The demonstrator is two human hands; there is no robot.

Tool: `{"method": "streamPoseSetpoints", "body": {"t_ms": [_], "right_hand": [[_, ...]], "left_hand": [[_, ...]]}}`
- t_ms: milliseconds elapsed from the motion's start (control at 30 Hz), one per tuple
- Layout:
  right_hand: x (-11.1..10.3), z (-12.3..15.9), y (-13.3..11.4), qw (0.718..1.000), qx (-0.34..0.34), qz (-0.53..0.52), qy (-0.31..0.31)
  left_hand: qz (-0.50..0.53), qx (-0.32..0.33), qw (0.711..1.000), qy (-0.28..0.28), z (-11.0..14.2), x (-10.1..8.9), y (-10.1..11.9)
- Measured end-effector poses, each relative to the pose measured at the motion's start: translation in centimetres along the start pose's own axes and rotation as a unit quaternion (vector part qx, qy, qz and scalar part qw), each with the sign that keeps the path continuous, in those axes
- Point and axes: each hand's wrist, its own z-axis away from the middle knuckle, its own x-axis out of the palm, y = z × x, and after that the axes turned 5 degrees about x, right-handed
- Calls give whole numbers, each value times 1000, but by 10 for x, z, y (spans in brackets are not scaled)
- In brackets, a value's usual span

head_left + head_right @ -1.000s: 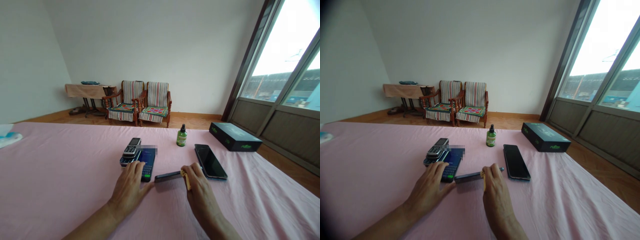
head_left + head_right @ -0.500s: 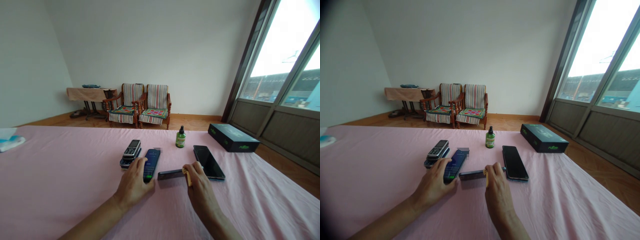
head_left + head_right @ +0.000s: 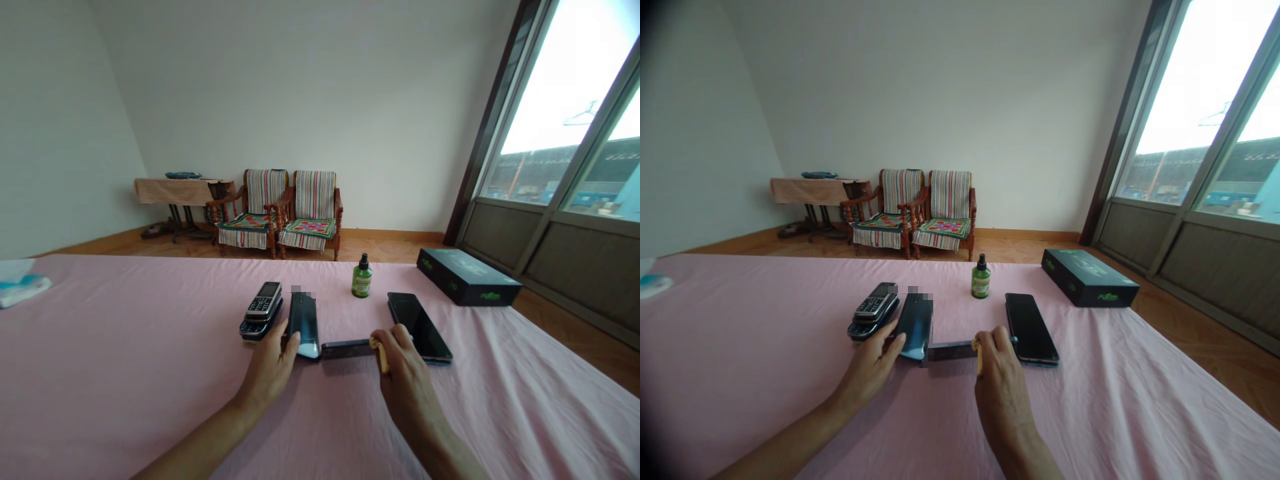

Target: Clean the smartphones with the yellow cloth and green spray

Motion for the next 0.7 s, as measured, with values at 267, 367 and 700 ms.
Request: {"method": "streamPoseSetpoints", "body": {"t_ms": [267,367,700], "right_hand": [[-1,1,-2,1000,-15,6,7],[2,2,-3,1000,-19,3,7],[5,6,-26,997,-11,-64,-45]], "left_hand": [[-20,84,996,6,29,-1,6],[40,131,990,-28,32,-4,19],[78,234,969,22,29,-17,17]]}}
